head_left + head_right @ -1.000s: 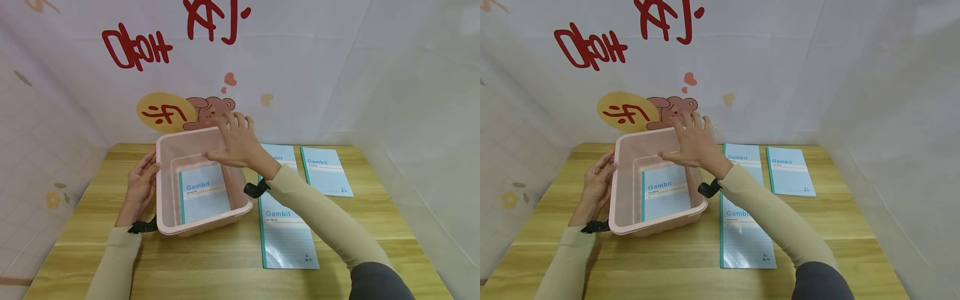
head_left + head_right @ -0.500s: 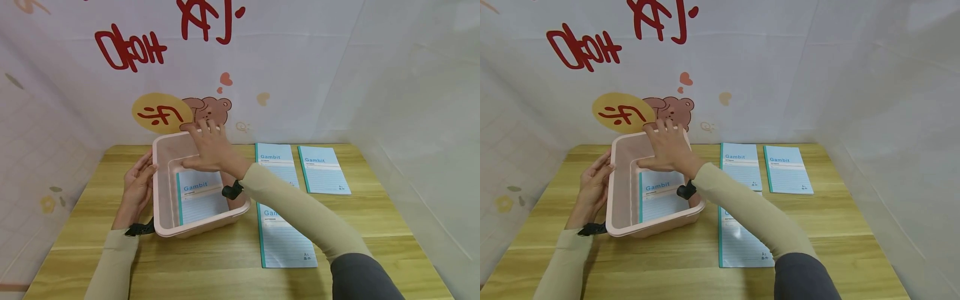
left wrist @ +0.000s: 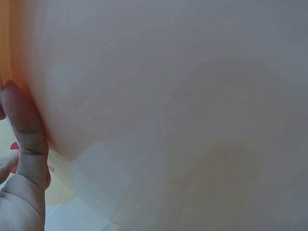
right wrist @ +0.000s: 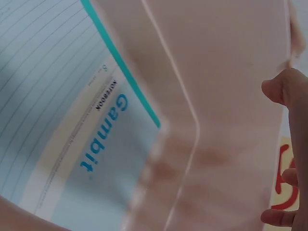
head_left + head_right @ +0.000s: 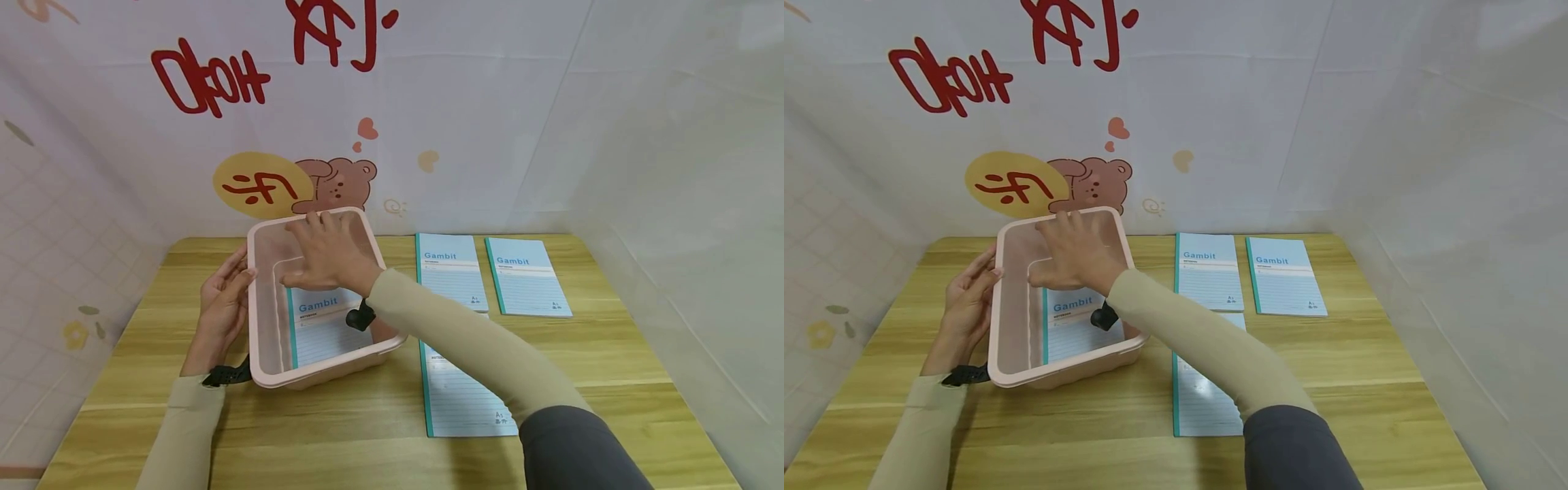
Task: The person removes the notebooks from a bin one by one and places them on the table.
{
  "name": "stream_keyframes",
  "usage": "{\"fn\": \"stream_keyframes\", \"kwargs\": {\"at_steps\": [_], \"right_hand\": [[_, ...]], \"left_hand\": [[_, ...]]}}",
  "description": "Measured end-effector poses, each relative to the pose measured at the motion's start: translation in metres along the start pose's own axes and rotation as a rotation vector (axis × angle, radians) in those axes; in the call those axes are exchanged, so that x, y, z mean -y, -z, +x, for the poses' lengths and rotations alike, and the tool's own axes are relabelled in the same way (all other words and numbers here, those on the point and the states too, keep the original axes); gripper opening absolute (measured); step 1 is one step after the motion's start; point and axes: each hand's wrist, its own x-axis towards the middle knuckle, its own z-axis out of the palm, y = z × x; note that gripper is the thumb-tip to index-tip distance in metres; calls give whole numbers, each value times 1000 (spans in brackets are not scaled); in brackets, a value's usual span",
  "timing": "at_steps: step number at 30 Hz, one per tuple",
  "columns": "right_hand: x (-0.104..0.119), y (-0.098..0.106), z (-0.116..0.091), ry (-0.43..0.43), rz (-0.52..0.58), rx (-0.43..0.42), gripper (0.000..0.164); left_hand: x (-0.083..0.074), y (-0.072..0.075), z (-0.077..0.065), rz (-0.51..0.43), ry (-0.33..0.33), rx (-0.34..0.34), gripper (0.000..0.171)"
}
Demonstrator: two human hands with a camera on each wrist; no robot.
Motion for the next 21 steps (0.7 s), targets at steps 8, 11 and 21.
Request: {"fn": "stream_keyframes", "kwargs": {"at_steps": [8, 11, 21], "right_hand": [[13, -13, 11, 2, 53, 95, 94], [18, -17, 14, -6, 41, 136, 96], [29, -33, 16, -33, -20, 289, 99]], "left_hand": [[-1, 1, 0, -7, 13, -15, 64], [-1, 1, 0, -10, 11, -19, 64], [0, 0, 0, -15, 15, -7, 65]]}}
